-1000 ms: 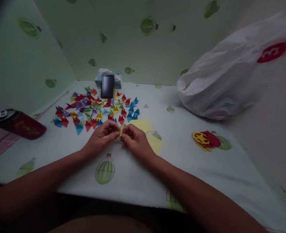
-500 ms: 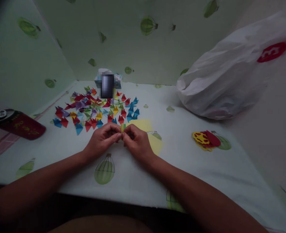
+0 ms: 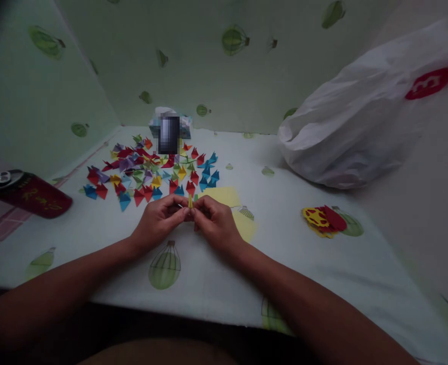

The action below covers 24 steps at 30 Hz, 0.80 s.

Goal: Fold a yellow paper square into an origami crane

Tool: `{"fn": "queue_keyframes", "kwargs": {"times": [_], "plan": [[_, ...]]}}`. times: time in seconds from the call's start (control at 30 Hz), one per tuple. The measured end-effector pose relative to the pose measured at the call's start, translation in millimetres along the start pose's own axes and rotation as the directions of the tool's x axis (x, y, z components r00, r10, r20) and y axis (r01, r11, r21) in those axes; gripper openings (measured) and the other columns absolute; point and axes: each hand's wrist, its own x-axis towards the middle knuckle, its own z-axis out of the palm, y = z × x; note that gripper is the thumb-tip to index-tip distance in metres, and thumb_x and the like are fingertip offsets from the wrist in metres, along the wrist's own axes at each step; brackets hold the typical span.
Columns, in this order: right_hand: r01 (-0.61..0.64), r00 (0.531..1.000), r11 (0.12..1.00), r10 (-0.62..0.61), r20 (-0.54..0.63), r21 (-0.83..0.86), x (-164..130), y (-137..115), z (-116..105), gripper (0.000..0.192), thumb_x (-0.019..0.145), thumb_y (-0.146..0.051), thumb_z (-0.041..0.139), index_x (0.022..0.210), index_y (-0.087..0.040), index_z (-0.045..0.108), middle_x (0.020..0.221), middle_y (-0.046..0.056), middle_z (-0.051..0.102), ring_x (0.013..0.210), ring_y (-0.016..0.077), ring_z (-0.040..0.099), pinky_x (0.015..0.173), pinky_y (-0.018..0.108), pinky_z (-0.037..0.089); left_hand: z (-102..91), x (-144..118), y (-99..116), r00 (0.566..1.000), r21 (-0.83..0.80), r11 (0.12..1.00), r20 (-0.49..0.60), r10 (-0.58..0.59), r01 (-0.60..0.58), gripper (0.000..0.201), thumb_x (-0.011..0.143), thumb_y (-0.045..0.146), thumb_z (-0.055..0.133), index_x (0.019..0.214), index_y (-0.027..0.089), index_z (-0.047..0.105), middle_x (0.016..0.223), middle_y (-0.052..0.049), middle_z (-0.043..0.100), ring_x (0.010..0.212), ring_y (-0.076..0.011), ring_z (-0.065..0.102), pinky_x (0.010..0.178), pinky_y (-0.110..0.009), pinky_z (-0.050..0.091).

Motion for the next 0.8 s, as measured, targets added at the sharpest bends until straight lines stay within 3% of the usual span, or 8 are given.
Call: {"fn": "queue_keyframes", "kwargs": {"times": [0.13,0.2,0.33,0.63,0.8], "plan": [[-0.006,1.0,1.0,0.006,-0.011,-0.001,-1.1,-0.5,1.3,0.014,0.086,-0.029,0.06,0.076,-0.021,0.054,0.059,-0.002,0.059,0.051,0.0125,0.056,0.052,0.027,0.043,-0.9,-0.8,6.7,0.988,0.184,0.975,-0.069,0.137,-0.122,0.007,0.086,0.02,0.059,0.082,0.017,0.063,0.092,-0.007,0.069,0.078,-0.0157,0.064,0.066,-0.025,0.052],[-0.011,1.0,1.0,0.011,-0.026,-0.005,-1.9,-1.6,1.8,0.014,0.085,-0.028,0.06,0.075,-0.021,0.053,0.059,-0.002,0.058,0.051,0.0123,0.055,0.052,0.027,0.042,-0.9,-0.6,8.3,0.985,0.216,0.967,-0.073,0.156,-0.137,0.008,0.085,0.018,0.059,0.079,0.017,0.062,0.086,-0.006,0.067,0.075,-0.0146,0.062,0.063,-0.024,0.05],[-0.016,0.999,1.0,0.016,-0.035,-0.003,-2.3,-3.9,1.5,0.015,0.085,-0.028,0.06,0.074,-0.021,0.051,0.059,-0.003,0.057,0.052,0.0125,0.056,0.052,0.027,0.043,0.6,0.1,5.3,0.997,0.075,0.995,-0.031,0.07,-0.067,0.006,0.083,0.022,0.064,0.083,0.017,0.06,0.072,0.0,0.064,0.063,-0.012,0.06,0.06,-0.023,0.049],[0.008,1.0,0.997,-0.007,-0.022,0.078,-0.5,-0.8,2.9,0.013,0.085,-0.025,0.063,0.086,-0.022,0.051,0.065,-0.004,0.055,0.056,0.0125,0.057,0.054,0.028,0.044,1.9,-0.5,4.8,0.999,-0.097,0.995,-0.044,-0.006,0.001,0.012,0.081,0.022,0.068,0.087,0.017,0.059,0.076,-0.001,0.063,0.068,-0.0121,0.062,0.065,-0.025,0.051],[0.008,1.0,0.998,-0.007,-0.02,0.07,-0.8,-1.7,2.1,0.009,0.086,-0.022,0.061,0.082,-0.022,0.053,0.064,-0.004,0.057,0.056,0.0123,0.057,0.056,0.028,0.045,2.8,-0.2,4.7,0.999,-0.175,0.984,-0.029,-0.038,0.032,0.019,0.079,0.023,0.07,0.094,0.017,0.06,0.077,-0.001,0.064,0.07,-0.013,0.063,0.066,-0.025,0.052]]}}
